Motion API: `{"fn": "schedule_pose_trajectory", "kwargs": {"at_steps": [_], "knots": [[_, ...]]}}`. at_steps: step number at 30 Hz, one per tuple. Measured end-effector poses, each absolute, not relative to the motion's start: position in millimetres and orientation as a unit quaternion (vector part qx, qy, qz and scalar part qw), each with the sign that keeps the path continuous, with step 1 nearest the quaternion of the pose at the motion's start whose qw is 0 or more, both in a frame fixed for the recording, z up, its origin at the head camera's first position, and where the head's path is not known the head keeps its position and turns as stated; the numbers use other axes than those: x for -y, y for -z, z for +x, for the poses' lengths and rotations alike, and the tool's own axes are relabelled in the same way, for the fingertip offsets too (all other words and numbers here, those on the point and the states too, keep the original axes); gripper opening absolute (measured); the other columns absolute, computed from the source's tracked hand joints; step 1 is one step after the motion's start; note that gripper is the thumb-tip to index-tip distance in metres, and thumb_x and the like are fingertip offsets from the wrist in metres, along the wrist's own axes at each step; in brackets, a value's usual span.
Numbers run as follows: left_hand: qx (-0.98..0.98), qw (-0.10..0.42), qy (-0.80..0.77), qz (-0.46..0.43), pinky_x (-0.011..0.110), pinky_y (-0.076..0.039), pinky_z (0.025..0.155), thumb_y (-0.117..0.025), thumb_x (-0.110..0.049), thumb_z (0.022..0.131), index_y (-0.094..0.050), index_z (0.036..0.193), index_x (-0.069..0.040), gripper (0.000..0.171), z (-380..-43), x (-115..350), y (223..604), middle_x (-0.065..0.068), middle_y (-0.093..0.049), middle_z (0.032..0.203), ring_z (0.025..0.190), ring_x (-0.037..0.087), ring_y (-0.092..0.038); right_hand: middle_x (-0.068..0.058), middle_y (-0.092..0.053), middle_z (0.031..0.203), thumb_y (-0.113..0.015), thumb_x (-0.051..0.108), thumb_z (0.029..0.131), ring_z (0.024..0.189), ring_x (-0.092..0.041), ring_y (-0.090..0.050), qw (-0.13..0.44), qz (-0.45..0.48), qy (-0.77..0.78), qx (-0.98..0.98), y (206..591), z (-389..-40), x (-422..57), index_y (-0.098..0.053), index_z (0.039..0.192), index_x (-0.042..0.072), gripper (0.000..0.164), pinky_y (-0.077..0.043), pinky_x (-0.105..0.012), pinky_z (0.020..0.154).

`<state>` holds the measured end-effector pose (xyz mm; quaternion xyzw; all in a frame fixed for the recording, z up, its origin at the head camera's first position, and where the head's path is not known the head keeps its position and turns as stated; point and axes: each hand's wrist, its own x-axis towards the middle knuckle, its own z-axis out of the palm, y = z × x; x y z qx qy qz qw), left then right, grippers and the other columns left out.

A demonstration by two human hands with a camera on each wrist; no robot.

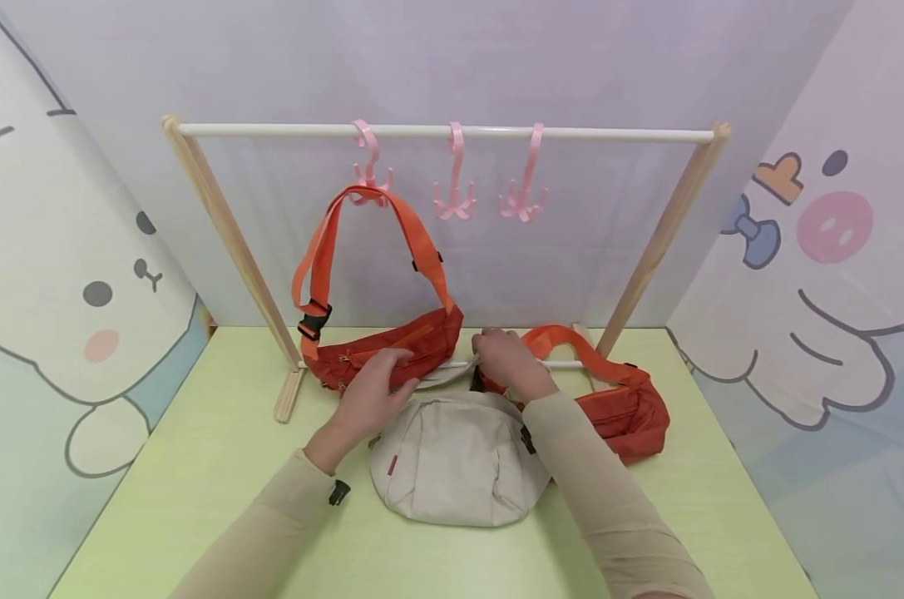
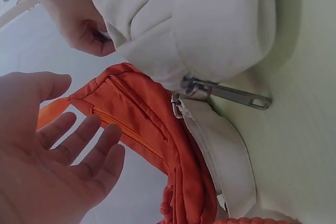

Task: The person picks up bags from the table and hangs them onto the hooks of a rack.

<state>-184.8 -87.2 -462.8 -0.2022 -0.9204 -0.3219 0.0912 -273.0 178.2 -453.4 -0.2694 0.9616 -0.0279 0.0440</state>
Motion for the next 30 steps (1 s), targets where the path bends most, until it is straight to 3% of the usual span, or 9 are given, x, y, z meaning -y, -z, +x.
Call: {"fn": "schedule_pose_trajectory", "kwargs": {"at_steps": [5,14,23,30], "knots": [[0.924,0.080,0.317,-0.196,0.045,-0.054,0.102,-0.074,-0.026,0.102,-0.057,0.145,-0.008,0.049,-185,84,462,0.009,-0.063,0.137,0.123,0.026,-0.062,-0.005,-0.064,0.094,-0.071,0.011,0.100,0.086,-0.023,-0.063,0.030,-0.280,0.032,-0.959,449,-269,-178,-0.069,0.106,0.007,0.007,-0.058,-0.041,0.078],[0.917,0.039,0.334,-0.212,0.044,-0.052,0.103,-0.082,-0.026,0.096,-0.056,0.148,-0.009,0.060,-189,70,455,0.009,-0.060,0.139,0.123,0.025,-0.058,-0.001,-0.067,0.095,-0.077,0.009,0.097,0.078,-0.017,-0.060,0.085,-0.272,0.080,-0.955,427,-254,-172,-0.065,0.111,0.011,0.018,-0.057,-0.034,0.076],[0.894,0.010,0.373,-0.247,0.045,-0.050,0.108,-0.086,-0.028,0.092,-0.045,0.156,-0.012,0.077,-201,47,455,0.008,-0.056,0.147,0.131,0.025,-0.056,0.002,-0.066,0.090,-0.079,0.011,0.096,0.072,-0.014,-0.059,0.080,-0.289,0.083,-0.950,403,-234,-158,-0.065,0.117,0.011,0.025,-0.054,-0.031,0.070],[0.891,0.008,0.378,-0.251,0.044,-0.051,0.107,-0.089,-0.028,0.090,-0.048,0.155,-0.015,0.078,-210,41,460,0.004,-0.056,0.147,0.129,0.024,-0.056,0.002,-0.060,0.081,-0.076,0.011,0.097,0.064,-0.015,-0.057,0.071,-0.287,0.094,-0.951,391,-224,-152,-0.063,0.113,0.010,0.020,-0.051,-0.029,0.062]]}}
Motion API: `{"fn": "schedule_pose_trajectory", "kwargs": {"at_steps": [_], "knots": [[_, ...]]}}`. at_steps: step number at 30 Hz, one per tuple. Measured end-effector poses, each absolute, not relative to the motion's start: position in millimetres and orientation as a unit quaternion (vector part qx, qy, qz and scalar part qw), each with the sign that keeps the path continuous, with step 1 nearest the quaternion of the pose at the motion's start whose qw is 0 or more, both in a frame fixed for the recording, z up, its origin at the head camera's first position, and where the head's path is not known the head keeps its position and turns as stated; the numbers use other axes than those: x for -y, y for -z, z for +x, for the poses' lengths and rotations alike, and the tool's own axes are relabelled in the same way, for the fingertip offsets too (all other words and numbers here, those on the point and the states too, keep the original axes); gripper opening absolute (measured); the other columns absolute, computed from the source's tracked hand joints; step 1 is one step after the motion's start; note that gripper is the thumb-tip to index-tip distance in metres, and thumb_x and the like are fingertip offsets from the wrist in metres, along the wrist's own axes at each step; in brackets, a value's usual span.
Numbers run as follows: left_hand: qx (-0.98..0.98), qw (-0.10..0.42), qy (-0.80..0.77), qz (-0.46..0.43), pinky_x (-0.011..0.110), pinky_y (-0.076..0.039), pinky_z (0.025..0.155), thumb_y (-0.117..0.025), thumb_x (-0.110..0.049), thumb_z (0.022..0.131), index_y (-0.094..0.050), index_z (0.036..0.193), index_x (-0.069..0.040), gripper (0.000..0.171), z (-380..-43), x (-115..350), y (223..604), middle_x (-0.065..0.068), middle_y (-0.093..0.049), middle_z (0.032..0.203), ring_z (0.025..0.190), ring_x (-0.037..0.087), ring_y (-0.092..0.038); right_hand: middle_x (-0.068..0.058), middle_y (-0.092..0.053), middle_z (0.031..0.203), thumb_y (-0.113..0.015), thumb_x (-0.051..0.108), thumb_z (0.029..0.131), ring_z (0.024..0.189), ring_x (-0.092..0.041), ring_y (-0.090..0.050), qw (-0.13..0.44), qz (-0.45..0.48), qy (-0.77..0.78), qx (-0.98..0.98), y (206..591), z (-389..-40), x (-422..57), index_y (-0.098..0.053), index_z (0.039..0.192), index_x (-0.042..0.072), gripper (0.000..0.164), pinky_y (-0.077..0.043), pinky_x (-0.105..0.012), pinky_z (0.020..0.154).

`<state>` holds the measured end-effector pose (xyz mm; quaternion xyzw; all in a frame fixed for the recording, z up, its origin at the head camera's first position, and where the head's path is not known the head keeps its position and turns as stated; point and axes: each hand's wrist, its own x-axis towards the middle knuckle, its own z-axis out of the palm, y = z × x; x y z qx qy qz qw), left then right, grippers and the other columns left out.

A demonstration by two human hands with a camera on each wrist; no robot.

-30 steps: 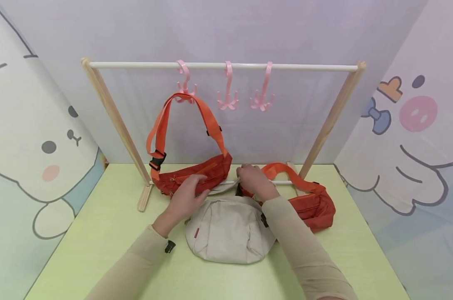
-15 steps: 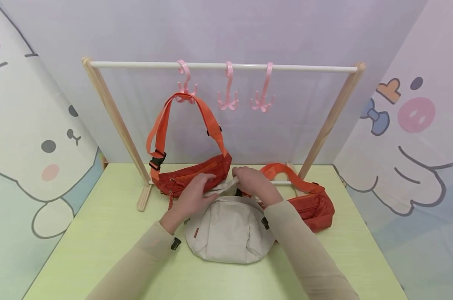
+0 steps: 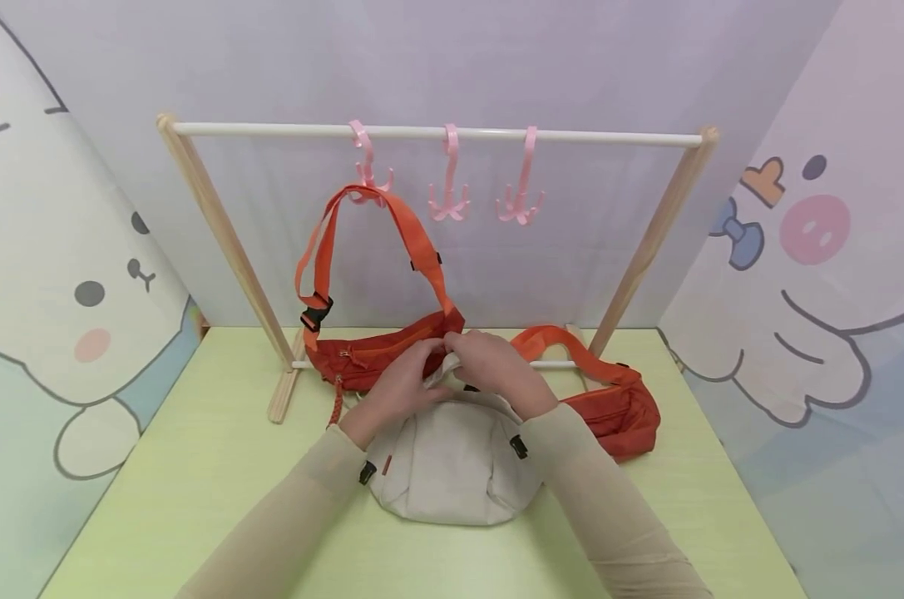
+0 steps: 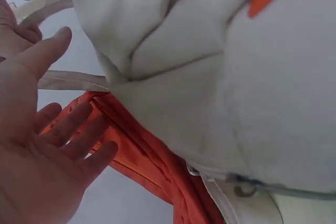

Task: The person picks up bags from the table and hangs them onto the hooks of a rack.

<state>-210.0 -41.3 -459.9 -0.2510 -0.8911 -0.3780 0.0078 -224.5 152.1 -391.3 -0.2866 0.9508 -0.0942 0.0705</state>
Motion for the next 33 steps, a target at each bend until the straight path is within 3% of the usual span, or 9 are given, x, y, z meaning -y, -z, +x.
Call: {"fn": "schedule_pose_trajectory", "kwargs": {"at_steps": [6,12,17,24,33], "knots": [[0.889,-0.002,0.378,-0.260,0.042,-0.050,0.107,-0.089,-0.031,0.090,-0.050,0.152,-0.017,0.075,-215,46,465,0.002,-0.056,0.146,0.126,0.019,-0.055,0.004,-0.059,0.079,-0.078,0.011,0.095,0.066,-0.014,-0.057,0.050,-0.309,0.098,-0.945,386,-220,-152,-0.063,0.106,0.012,0.019,-0.051,-0.029,0.065],[0.890,0.009,0.369,-0.269,0.034,-0.052,0.092,-0.084,-0.029,0.094,-0.064,0.127,-0.017,0.040,-215,45,465,-0.002,-0.061,0.124,0.106,0.014,-0.057,0.005,-0.059,0.078,-0.082,0.016,0.095,0.066,-0.013,-0.057,0.043,-0.324,0.098,-0.940,376,-216,-150,-0.062,0.102,0.014,0.021,-0.051,-0.028,0.065],[0.888,0.007,0.378,-0.261,0.032,-0.051,0.079,-0.077,-0.031,0.101,-0.065,0.106,-0.019,0.018,-217,48,464,-0.003,-0.061,0.110,0.090,0.014,-0.057,0.006,-0.059,0.079,-0.084,0.021,0.094,0.067,-0.013,-0.057,0.031,-0.328,0.115,-0.937,368,-212,-152,-0.061,0.098,0.015,0.024,-0.054,-0.029,0.067],[0.879,0.017,0.403,-0.256,0.033,-0.050,0.072,-0.077,-0.028,0.101,-0.063,0.097,-0.018,0.017,-220,56,462,-0.004,-0.060,0.099,0.081,0.017,-0.056,0.006,-0.062,0.081,-0.086,0.025,0.093,0.068,-0.013,-0.059,0.019,-0.327,0.133,-0.936,358,-211,-155,-0.061,0.098,0.015,0.027,-0.056,-0.030,0.068],[0.872,0.039,0.424,-0.242,0.031,-0.040,0.061,-0.078,-0.034,0.099,-0.055,0.085,-0.018,0.032,-220,62,451,0.001,-0.052,0.076,0.065,0.017,-0.047,0.002,-0.064,0.083,-0.079,0.011,0.096,0.066,-0.017,-0.057,0.037,-0.295,0.181,-0.938,338,-209,-165,-0.064,0.100,0.013,0.016,-0.053,-0.032,0.064]]}}
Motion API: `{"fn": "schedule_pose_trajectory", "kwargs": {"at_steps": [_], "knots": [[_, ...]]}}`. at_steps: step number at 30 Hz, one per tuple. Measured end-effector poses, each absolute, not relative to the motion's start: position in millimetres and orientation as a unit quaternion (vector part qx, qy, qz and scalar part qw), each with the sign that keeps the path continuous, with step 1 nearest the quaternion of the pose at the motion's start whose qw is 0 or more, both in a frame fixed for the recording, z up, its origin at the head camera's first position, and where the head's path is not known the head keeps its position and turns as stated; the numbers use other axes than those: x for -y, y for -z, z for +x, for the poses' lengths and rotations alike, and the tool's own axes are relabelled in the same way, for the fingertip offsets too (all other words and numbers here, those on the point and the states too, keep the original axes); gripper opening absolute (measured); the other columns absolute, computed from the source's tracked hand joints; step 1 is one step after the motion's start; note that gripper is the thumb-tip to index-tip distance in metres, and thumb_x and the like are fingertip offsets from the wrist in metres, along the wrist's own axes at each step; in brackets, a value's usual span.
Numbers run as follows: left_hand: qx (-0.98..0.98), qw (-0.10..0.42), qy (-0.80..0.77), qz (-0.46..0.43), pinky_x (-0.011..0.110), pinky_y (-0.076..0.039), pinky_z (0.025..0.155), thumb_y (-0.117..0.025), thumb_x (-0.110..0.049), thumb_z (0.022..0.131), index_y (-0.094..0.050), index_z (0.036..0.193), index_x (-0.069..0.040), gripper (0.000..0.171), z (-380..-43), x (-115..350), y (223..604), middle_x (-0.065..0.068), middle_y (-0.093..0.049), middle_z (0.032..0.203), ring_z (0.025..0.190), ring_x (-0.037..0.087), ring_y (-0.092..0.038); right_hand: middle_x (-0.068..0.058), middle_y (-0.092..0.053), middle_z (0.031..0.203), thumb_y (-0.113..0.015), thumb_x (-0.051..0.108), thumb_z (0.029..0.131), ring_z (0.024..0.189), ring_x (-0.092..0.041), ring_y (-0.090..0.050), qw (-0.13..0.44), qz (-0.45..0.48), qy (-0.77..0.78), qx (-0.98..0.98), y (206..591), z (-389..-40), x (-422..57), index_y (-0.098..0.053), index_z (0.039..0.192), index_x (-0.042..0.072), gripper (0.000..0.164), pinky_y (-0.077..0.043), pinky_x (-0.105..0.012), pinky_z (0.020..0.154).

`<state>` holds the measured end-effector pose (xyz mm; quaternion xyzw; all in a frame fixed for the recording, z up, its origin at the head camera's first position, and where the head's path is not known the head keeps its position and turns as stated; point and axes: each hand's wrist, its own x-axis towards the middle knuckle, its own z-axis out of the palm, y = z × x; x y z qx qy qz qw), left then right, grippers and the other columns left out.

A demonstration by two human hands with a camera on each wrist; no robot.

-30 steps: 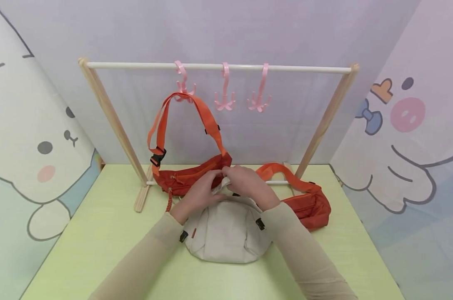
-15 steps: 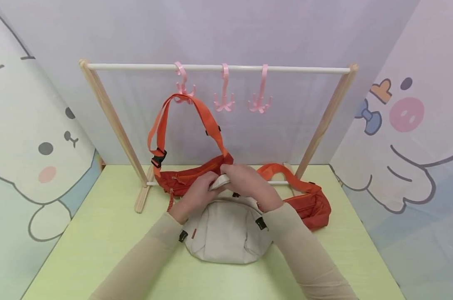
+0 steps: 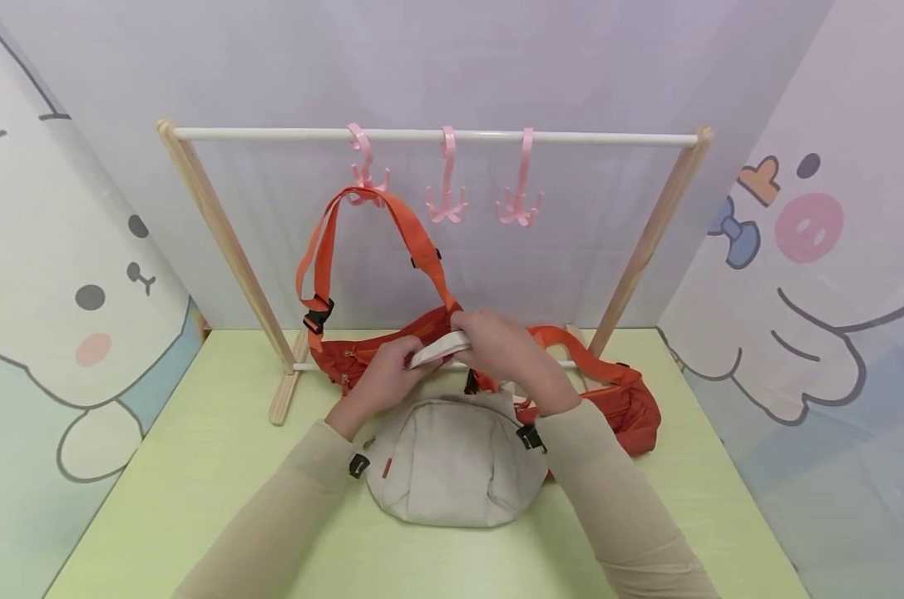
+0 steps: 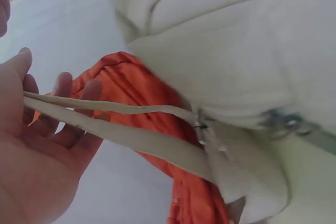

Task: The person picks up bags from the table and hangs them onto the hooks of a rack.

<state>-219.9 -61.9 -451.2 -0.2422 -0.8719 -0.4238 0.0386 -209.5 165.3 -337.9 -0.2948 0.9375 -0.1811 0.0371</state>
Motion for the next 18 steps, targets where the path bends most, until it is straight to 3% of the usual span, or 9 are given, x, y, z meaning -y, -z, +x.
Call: {"fn": "schedule_pose_trajectory", "kwargs": {"at_steps": [9,18], "knots": [[0.861,0.042,0.455,-0.222,0.032,-0.043,0.059,-0.077,-0.023,0.100,-0.057,0.087,-0.017,0.025,-215,69,434,0.002,-0.053,0.071,0.061,0.020,-0.048,0.001,-0.057,0.072,-0.073,0.007,0.098,0.060,-0.018,-0.050,0.024,-0.294,0.226,-0.928,329,-209,-179,-0.060,0.090,0.014,0.017,-0.046,-0.034,0.060],[0.849,0.059,0.487,-0.196,0.036,-0.042,0.060,-0.077,-0.019,0.100,-0.061,0.087,-0.015,0.021,-212,80,419,0.003,-0.057,0.075,0.063,0.022,-0.047,0.000,-0.038,0.067,-0.067,0.000,0.097,0.060,-0.017,-0.038,-0.015,-0.291,0.261,-0.920,322,-209,-192,-0.051,0.083,0.012,0.025,-0.037,-0.036,0.062]]}}
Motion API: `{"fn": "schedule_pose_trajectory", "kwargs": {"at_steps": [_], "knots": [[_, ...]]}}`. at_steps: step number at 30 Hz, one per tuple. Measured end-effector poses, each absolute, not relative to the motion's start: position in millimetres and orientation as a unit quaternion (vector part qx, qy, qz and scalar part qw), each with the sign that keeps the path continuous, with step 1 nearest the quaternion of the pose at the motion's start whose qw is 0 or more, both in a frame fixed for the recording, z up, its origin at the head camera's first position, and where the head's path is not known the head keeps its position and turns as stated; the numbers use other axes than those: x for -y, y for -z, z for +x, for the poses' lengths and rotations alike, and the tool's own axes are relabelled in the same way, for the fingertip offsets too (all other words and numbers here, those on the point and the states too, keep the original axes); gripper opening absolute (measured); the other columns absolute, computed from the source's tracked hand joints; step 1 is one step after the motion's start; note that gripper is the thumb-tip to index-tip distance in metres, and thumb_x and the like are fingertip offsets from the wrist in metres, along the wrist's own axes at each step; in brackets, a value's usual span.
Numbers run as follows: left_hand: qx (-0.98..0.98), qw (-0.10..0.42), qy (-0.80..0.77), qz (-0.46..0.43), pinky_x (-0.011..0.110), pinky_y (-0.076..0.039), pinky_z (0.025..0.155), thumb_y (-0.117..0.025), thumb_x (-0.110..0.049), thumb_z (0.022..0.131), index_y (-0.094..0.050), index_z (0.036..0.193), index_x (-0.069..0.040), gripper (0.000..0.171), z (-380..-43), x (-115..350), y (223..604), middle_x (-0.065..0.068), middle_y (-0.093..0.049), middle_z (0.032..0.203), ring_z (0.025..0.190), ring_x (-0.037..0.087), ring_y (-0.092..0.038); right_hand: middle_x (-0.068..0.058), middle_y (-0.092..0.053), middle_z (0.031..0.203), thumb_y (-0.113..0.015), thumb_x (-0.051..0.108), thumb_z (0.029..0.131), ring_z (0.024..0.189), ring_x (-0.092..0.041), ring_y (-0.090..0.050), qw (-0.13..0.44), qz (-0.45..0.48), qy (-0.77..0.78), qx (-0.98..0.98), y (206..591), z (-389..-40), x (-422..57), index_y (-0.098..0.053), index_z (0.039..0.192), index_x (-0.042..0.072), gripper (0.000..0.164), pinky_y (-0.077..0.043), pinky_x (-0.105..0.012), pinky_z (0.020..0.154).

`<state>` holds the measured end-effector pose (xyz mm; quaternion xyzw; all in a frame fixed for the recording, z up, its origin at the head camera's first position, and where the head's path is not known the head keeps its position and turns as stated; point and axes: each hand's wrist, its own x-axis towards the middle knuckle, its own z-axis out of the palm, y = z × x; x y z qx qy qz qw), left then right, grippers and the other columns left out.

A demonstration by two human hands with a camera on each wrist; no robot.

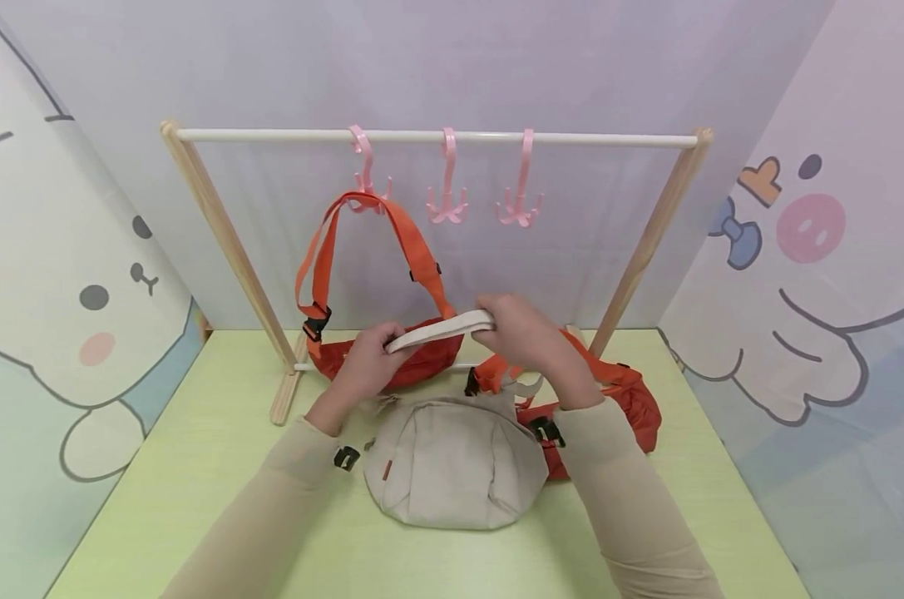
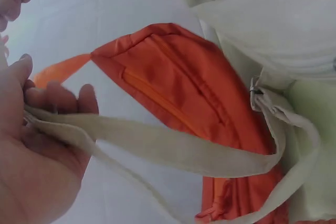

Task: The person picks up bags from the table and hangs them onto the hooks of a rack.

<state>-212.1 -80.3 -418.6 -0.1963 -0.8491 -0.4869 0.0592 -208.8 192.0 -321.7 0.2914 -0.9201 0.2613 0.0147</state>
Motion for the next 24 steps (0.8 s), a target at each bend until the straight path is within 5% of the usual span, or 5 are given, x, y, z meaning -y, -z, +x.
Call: {"fn": "schedule_pose_trajectory", "kwargs": {"at_steps": [15,24], "knots": [[0.814,0.108,0.530,-0.210,0.035,-0.039,0.057,-0.075,-0.021,0.102,-0.059,0.089,-0.011,0.023,-204,83,366,0.006,-0.053,0.071,0.059,0.022,-0.044,0.000,-0.047,0.067,-0.074,0.008,0.097,0.058,-0.017,-0.041,0.049,0.297,-0.321,0.898,322,-209,-190,-0.060,0.090,0.013,0.016,-0.037,-0.034,0.058],[0.789,0.134,0.554,-0.227,0.036,-0.039,0.058,-0.072,-0.018,0.104,-0.061,0.094,-0.010,0.017,-204,80,343,0.008,-0.050,0.070,0.059,0.026,-0.044,-0.001,-0.060,0.078,-0.074,0.022,0.102,0.060,-0.021,-0.050,0.045,0.322,-0.399,0.857,317,-208,-181,-0.063,0.111,0.017,0.015,-0.043,-0.035,0.058]]}}
